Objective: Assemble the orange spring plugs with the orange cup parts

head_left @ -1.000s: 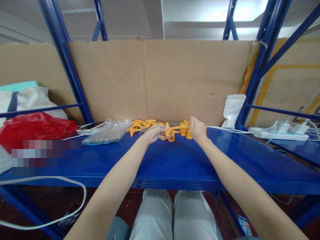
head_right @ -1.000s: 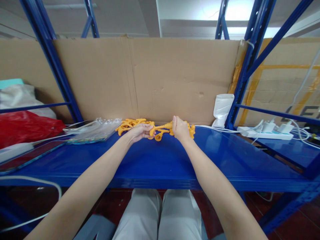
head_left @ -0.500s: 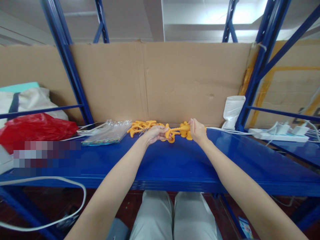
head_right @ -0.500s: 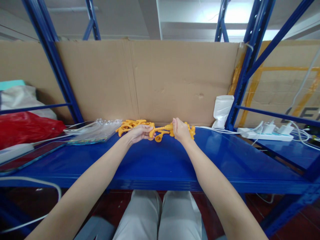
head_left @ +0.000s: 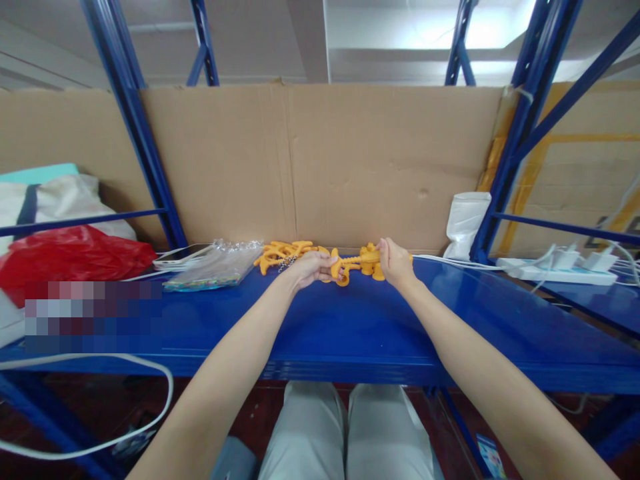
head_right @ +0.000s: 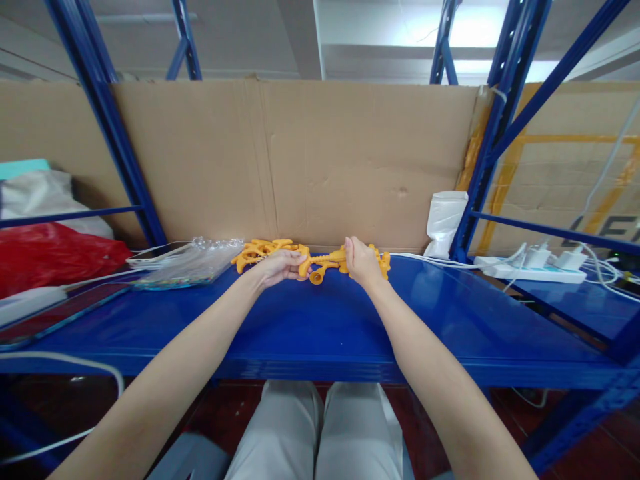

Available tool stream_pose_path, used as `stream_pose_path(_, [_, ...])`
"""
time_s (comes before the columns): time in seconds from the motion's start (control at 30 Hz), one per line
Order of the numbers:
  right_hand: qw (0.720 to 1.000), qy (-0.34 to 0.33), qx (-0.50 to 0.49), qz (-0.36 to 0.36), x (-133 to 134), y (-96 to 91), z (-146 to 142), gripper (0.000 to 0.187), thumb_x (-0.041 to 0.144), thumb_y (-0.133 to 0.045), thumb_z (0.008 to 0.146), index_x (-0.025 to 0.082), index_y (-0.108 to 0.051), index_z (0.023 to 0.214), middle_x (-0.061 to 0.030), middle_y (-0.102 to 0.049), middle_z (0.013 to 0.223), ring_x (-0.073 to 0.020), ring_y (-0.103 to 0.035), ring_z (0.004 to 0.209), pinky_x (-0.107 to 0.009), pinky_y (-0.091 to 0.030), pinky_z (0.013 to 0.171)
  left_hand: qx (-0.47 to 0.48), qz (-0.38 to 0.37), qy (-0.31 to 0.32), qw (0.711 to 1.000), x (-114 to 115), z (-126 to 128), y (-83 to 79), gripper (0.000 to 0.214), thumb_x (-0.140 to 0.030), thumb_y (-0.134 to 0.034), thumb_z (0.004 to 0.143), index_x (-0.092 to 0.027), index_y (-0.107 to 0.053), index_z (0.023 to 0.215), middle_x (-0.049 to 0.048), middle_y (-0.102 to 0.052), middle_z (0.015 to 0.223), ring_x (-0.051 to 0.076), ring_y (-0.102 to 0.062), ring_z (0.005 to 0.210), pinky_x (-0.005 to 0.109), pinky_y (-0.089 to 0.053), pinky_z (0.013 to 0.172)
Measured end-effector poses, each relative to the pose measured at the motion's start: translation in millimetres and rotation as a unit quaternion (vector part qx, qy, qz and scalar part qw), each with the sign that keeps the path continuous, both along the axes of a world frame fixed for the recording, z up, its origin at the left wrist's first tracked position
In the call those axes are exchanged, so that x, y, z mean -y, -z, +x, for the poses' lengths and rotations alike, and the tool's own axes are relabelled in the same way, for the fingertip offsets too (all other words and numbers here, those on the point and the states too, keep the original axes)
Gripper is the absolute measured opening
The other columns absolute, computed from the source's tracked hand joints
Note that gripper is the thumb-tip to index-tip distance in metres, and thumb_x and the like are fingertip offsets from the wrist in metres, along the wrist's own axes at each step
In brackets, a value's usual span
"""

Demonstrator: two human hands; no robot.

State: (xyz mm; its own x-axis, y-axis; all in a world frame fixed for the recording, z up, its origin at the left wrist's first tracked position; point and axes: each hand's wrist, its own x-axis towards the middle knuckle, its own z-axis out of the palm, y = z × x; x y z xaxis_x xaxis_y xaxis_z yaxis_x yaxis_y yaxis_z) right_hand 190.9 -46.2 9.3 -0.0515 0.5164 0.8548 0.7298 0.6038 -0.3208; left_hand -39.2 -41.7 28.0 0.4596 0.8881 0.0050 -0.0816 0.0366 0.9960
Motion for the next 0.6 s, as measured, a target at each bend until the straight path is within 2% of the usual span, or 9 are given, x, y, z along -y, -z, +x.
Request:
stream_pose_path(0.33, [0.999,0.022,-0.026,-0.017,-2.6,-2.1,-1.5,0.049,0.054,-0.022,0.100,0.025,-0.052,0.074,-0.0092,-0.065,0.073,-0.0230,-0.062,0.072,-0.035,-0.047,0.071,-0.015,0.043,-0.003,0.999,1.8,3.0,0.0,0.020,-0.022,-0.077,0.081,-0.010,-0.065,0.071,0.0068,-0.071,0.064,0.014,-0.069,0.060,0.027,-0.058,0.069])
stream_pose_path(0.6, [0.996,0.030,-0.059,-0.063,-8.9,-4.1,-0.8,0.048,0.058,-0.026,0.097,0.027,-0.044,0.065,-0.0068,-0.059,0.061,-0.0241,-0.061,0.067,-0.035,-0.044,0.067,-0.028,0.068,-0.034,0.997,5.5,8.4,-0.6,0.029,-0.032,-0.083,0.075,-0.010,-0.064,0.070,0.0066,-0.071,0.065,0.014,-0.067,0.061,0.031,-0.057,0.073])
